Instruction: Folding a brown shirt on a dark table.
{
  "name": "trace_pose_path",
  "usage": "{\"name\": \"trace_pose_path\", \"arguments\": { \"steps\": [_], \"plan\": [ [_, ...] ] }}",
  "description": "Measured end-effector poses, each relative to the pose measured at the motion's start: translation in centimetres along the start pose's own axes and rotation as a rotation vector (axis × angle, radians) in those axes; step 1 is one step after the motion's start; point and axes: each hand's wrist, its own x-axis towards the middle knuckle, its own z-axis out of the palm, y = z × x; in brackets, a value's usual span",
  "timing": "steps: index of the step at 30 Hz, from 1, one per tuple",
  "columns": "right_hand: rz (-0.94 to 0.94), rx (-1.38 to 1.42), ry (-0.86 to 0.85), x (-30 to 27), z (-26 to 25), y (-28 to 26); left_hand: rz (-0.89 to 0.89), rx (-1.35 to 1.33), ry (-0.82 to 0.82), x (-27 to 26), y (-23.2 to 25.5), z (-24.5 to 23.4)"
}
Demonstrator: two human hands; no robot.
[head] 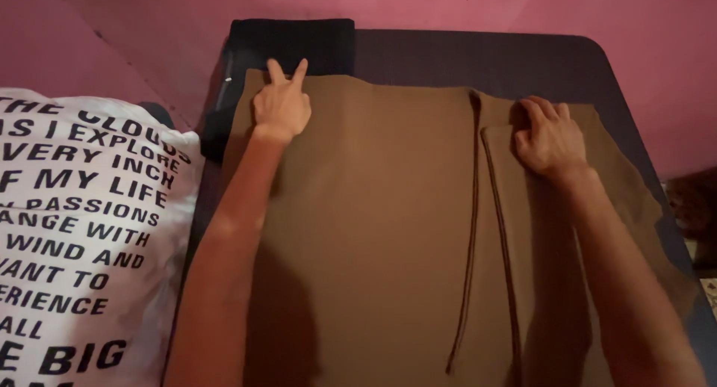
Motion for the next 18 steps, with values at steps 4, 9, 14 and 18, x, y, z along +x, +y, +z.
{"name": "trace_pose_path", "arguments": {
  "steps": [4,9,14,18],
  "plan": [
    [-0.041,-0.011,-0.054,0.9,0.0,1.2,0.065,0.065,0.055,1.1,-1.4,2.3],
    [0.071,0.352,-0.389,2.5,-5.5,0.6,0.192,0.102,0.208,1.8,-2.5,2.2],
    [-0.036,0.170,-0.385,4.3,-2.9,3.9,0.209,0.099,0.123,2.5,-4.5,0.8],
    [-0.004,-0.011,-0.482,5.4,-2.7,4.4,0.172,0.048,-0.088,2.4,-5.7,-2.2]
  ]
}}
